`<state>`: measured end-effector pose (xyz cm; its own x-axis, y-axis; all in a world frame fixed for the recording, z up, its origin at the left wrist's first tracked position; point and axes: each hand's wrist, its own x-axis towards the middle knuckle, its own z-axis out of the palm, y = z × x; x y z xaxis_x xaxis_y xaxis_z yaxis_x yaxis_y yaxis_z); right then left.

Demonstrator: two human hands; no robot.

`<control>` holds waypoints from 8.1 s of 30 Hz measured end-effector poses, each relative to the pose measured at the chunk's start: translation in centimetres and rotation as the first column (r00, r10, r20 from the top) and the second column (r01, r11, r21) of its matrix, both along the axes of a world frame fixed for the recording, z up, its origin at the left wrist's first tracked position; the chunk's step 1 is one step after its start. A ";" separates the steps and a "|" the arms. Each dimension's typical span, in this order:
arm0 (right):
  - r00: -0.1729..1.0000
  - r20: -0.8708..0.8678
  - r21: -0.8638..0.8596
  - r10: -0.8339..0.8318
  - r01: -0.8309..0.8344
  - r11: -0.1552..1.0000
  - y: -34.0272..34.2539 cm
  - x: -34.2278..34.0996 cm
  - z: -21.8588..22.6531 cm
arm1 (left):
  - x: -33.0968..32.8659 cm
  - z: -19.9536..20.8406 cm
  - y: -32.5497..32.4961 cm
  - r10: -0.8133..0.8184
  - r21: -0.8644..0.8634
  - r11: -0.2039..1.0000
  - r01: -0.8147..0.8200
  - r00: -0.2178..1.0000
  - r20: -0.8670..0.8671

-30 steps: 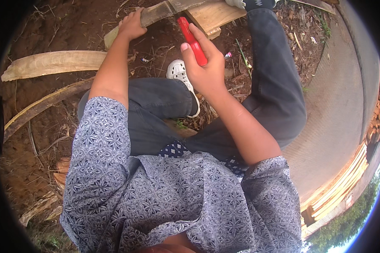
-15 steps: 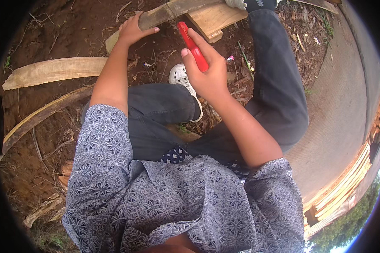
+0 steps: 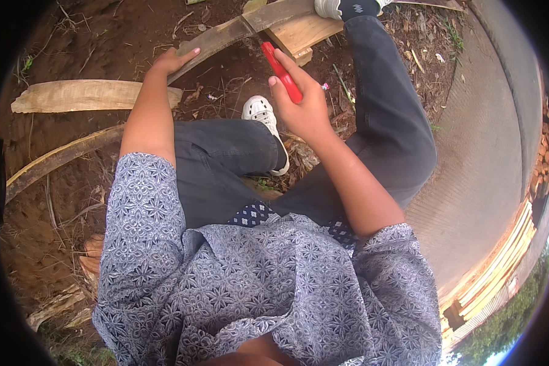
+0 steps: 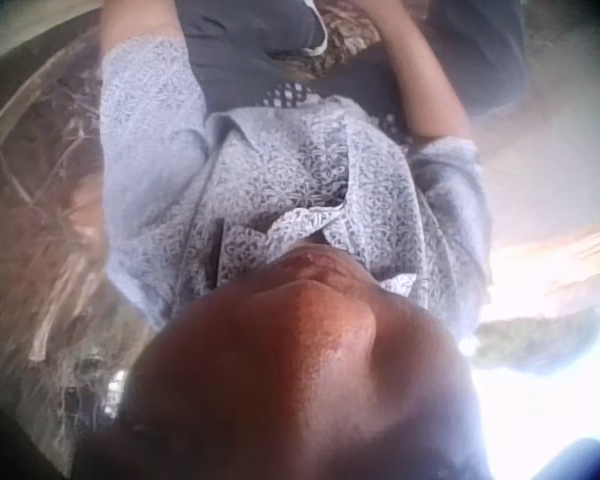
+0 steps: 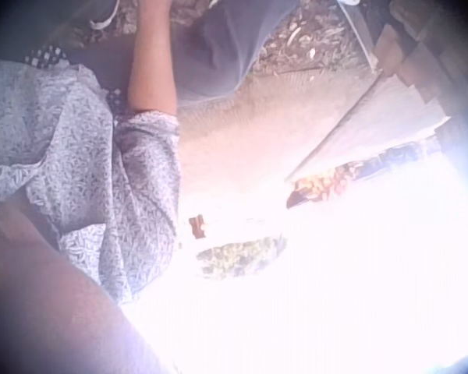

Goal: The person sits on the ground and uses a red hand saw to cut a piece of light-colored wood. They hold the wood steady with their left hand and saw through it with their right hand, creating a cut piece.

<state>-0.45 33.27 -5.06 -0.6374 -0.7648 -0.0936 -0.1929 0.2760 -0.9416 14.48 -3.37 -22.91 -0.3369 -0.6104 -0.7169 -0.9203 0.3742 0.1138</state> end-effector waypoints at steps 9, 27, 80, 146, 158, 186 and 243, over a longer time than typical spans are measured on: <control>0.996 0.092 0.068 0.010 -0.016 0.998 1.0 -1.8 0.9 | -0.4 0.2 2.7 0.061 -0.045 0.997 -0.060 0.998 0.021; 0.992 0.096 -0.018 -0.085 0.087 0.996 -2.9 -1.7 2.3 | -0.1 0.6 8.4 0.317 -0.257 0.902 -0.347 0.936 -0.151; 1.000 0.007 -0.008 0.021 -0.021 1.000 -1.4 -2.9 -6.0 | 0.6 -0.9 8.4 0.180 -0.341 0.909 -0.238 0.965 -0.193; 0.959 0.190 0.067 0.211 -0.227 0.972 3.8 -1.0 -4.7 | 0.7 -0.1 6.8 0.194 -0.337 0.909 -0.244 0.965 -0.175; 0.975 0.221 0.296 0.008 -0.075 0.952 4.9 -2.0 -8.0 | 0.2 -0.1 6.7 0.188 -0.318 0.918 -0.236 0.967 -0.174; 0.991 0.047 0.023 0.129 -0.130 0.991 -2.2 -1.4 5.7 | 0.0 -0.4 5.7 0.152 -0.329 0.922 -0.207 0.971 -0.184; 0.995 0.072 0.131 0.065 -0.074 0.989 5.8 -0.6 0.2 | 0.1 -0.1 7.5 0.192 -0.299 0.915 -0.270 0.945 -0.266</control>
<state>-1.00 39.04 -4.85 -0.5722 -0.7848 -0.2383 -0.1534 0.3879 -0.9089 14.57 4.13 -22.98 -0.2869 -0.8771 -0.3853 -0.9493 0.2062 0.2373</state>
